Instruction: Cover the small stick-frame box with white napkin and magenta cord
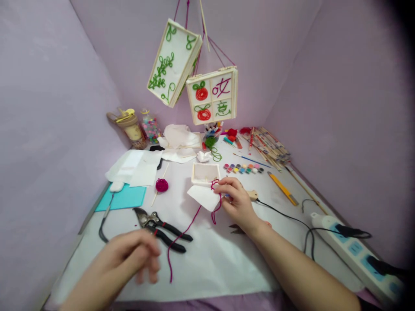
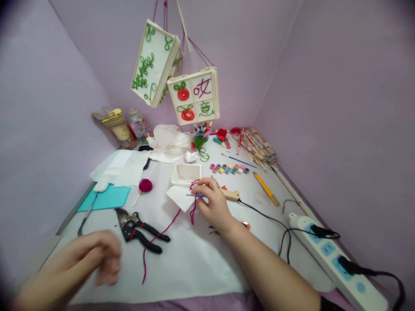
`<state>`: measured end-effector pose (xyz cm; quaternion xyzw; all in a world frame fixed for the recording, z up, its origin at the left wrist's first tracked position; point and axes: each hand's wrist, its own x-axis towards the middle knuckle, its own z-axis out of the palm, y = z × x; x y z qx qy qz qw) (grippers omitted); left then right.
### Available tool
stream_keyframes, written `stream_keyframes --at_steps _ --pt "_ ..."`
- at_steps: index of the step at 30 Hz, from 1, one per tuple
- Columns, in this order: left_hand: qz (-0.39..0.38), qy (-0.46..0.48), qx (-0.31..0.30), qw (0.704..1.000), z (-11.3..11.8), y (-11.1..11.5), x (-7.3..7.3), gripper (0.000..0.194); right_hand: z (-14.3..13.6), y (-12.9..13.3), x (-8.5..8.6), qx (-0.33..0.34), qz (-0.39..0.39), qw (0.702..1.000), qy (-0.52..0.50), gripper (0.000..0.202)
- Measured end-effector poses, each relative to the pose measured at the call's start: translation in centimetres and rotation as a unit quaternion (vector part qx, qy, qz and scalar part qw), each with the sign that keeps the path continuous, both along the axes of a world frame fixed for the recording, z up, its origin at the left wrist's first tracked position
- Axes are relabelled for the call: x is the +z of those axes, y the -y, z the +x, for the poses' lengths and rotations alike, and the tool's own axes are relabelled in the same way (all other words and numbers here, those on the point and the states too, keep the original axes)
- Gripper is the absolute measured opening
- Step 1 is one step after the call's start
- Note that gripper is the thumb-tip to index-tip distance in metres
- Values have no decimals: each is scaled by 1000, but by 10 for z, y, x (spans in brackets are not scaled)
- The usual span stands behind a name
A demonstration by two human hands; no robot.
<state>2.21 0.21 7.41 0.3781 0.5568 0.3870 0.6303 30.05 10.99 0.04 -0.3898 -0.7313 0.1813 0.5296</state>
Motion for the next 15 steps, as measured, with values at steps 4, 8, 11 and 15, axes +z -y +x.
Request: stream_keyframes --at_steps 4,8,11,15 --pt "-94 98 -26 990 90 -51 -29 45 -2 2 0 -8 10 1000 -6 32" --pt "-106 213 79 968 133 -77 -49 48 1 5 2 11 29 999 17 37" --pt "-49 236 110 964 138 -82 -49 49 8 9 6 42 -8 999 11 39" --pt "-35 219 87 971 132 -81 -49 47 18 9 14 21 -161 970 -180 16"
